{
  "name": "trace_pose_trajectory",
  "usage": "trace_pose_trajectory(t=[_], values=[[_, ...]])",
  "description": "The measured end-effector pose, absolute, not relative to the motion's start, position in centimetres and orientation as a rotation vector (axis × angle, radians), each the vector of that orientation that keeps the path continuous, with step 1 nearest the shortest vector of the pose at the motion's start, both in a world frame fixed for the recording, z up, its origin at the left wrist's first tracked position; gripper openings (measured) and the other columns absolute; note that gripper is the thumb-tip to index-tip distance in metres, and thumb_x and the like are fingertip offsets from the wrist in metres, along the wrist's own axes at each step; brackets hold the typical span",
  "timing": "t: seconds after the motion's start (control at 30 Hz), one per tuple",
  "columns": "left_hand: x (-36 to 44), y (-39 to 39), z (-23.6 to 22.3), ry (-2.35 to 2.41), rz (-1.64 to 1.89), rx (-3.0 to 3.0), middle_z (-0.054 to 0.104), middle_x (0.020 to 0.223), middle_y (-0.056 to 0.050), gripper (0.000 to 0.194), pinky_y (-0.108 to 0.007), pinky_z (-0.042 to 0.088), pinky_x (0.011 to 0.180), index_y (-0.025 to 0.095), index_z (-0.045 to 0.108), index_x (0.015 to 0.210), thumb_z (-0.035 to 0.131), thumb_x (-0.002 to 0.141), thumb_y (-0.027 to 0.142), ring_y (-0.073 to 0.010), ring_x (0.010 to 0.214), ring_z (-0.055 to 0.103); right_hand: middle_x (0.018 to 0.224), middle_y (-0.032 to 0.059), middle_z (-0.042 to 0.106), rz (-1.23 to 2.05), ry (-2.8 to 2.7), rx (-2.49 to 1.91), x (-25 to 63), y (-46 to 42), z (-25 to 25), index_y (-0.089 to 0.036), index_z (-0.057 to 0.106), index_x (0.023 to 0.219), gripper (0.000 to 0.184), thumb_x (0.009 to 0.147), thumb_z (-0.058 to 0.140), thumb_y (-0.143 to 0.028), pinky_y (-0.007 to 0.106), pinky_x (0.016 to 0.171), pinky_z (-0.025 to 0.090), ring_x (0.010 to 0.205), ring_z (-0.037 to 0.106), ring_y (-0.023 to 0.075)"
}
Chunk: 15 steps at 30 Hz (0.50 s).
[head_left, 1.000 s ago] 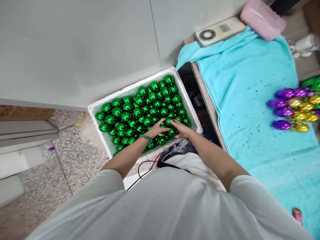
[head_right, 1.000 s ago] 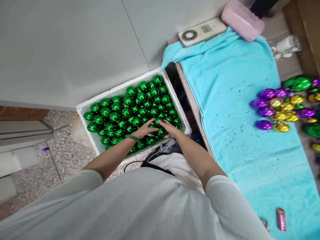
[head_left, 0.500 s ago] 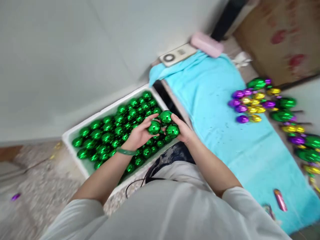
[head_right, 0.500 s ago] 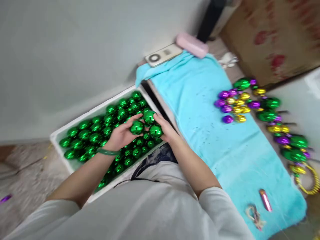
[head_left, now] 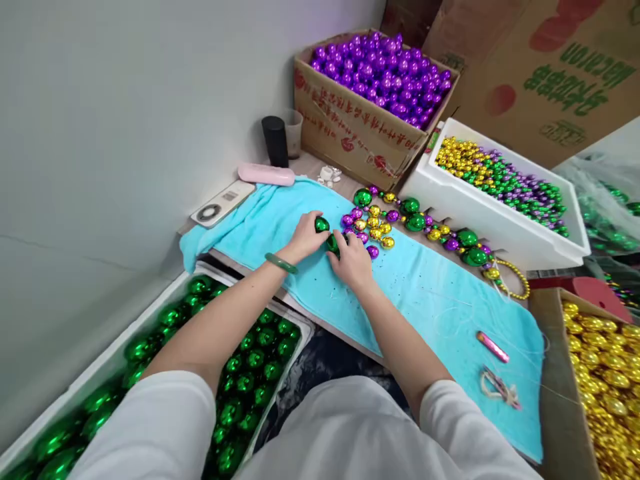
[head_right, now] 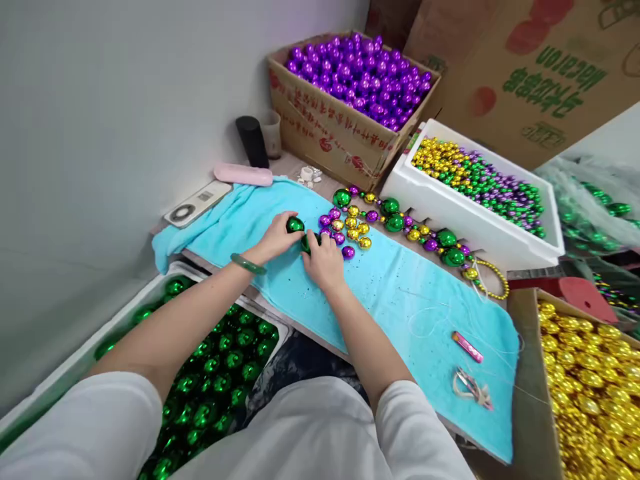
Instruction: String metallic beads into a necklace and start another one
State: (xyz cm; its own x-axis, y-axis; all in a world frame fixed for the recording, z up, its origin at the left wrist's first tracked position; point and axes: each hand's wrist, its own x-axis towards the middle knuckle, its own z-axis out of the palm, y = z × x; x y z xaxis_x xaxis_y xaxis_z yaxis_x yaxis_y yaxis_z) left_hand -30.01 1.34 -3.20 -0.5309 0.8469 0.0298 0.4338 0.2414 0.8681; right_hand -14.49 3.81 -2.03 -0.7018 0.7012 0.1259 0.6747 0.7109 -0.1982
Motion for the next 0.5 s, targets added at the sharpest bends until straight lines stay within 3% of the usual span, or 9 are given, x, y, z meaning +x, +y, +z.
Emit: trace_pose_trajectory(t=[0.17,0.27,0.5], values=[[-29.6,4.2,-3.9,1.869,1.232,1.163,0.045,0.146,-0.016,0.066,-0.041,0.026,0.119,0.013,0.047,0.137,0.063,0.074,0.026,-0.0261,0.138,0.04,0.139,0.0212,0.048,0.087,-2.691,-1.041,-13.9,6.3,-2.7,-0.014,0.046,0.143,0.056,0.094,0.05,-0.039,0.048,0.096,0.041,0.118,0.047,0.0351],[-30.2,4.2,-3.8,1.71,1.281,1.024,0.037,0.155,-0.012,0.065,-0.039,0.02,0.122,0.017,0.042,0.143,0.057,0.081,0.032,-0.023,0.146,0.03,0.14,0.0213,0.048,0.116,-2.654,-0.999,-13.7,7.6,-3.1,-0.013,0.048,0.141,0.057,0.094,0.05,-0.045,0.051,0.098,0.039,0.119,0.047,0.0362],[-31.0,2.8,-3.4,1.615,1.349,0.822,0.033,0.158,-0.01,0.064,-0.046,0.025,0.119,0.021,0.04,0.146,0.051,0.089,0.049,-0.0252,0.146,0.03,0.119,0.0168,0.057,0.375,-2.15,-0.842,-12.3,9.9,-3.3,-0.015,0.056,0.124,0.04,0.099,0.038,-0.04,0.046,0.101,0.042,0.116,0.051,0.0269]])
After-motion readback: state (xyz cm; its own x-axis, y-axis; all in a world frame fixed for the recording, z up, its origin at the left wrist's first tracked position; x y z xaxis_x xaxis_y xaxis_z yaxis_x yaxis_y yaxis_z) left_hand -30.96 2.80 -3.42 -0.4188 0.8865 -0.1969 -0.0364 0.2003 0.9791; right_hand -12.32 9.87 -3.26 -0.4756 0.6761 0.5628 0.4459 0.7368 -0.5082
